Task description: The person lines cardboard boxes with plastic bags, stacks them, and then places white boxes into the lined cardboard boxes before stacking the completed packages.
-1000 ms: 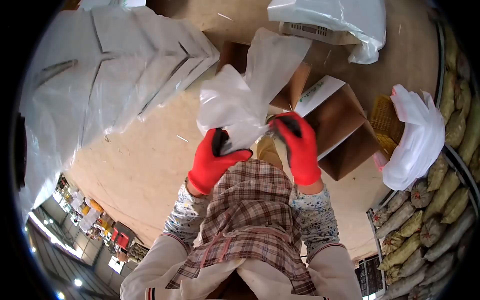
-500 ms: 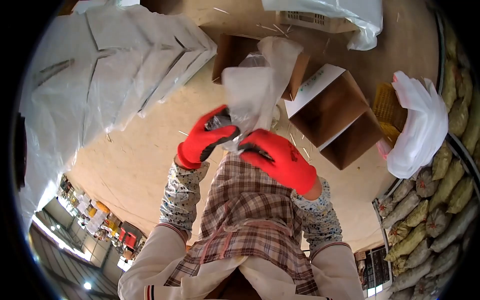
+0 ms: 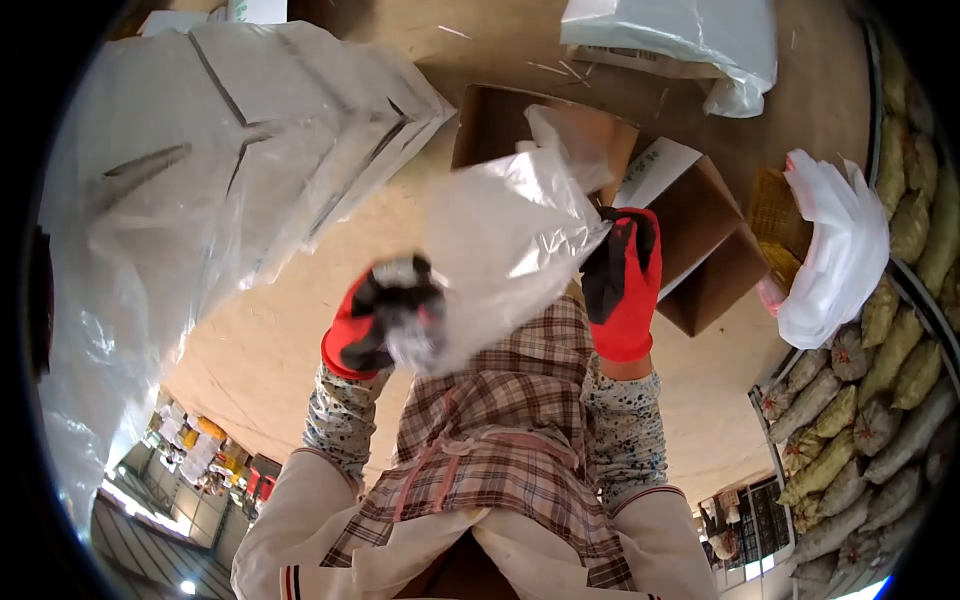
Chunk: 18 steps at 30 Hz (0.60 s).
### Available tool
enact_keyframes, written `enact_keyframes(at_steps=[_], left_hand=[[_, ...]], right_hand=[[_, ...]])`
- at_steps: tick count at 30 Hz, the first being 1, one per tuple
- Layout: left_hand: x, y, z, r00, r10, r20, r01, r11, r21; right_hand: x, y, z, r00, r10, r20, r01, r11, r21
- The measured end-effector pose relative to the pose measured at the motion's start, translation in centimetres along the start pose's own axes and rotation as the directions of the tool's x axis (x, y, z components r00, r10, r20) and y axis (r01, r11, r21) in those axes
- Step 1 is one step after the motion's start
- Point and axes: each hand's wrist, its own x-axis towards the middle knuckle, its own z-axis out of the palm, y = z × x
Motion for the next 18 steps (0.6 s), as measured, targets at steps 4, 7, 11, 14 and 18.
enact_keyframes(at_steps=[4, 7, 11, 14, 18], left_hand=[[-1.0, -2.5, -6.1, 0.857, 0.438, 0.27, -0.119, 0.679, -0.724], [1.7, -2.1, -11.0, 0.987, 0.136, -0.086, -0.16, 0.884, -0.439], [5.4, -5.3, -11.0, 0.981, -0.185, -0.055, 0.192, 0.951, 0.241], [5.7, -2.4, -4.0, 0.995, -0.062, 0.074, 0.019, 0.875, 0.484], [5.8, -2.3, -2.9, 0.991, 0.129, -0.021, -0.13, 0.987, -0.096]], right_hand=[[1.8, -1.6, 0.6, 0.799, -0.515, 0.309, 0.508, 0.304, -0.806], [2.3, -1.6, 0.6, 0.944, -0.291, 0.158, 0.325, 0.901, -0.287], [3.0, -1.5, 3.4, 0.921, -0.389, -0.023, 0.302, 0.748, -0.591], [3.9, -1.1, 2.6, 0.971, -0.225, 0.082, 0.215, 0.667, -0.714], [3.8, 0.0, 1.8, 0.98, -0.197, -0.011, 0.197, 0.98, -0.015]])
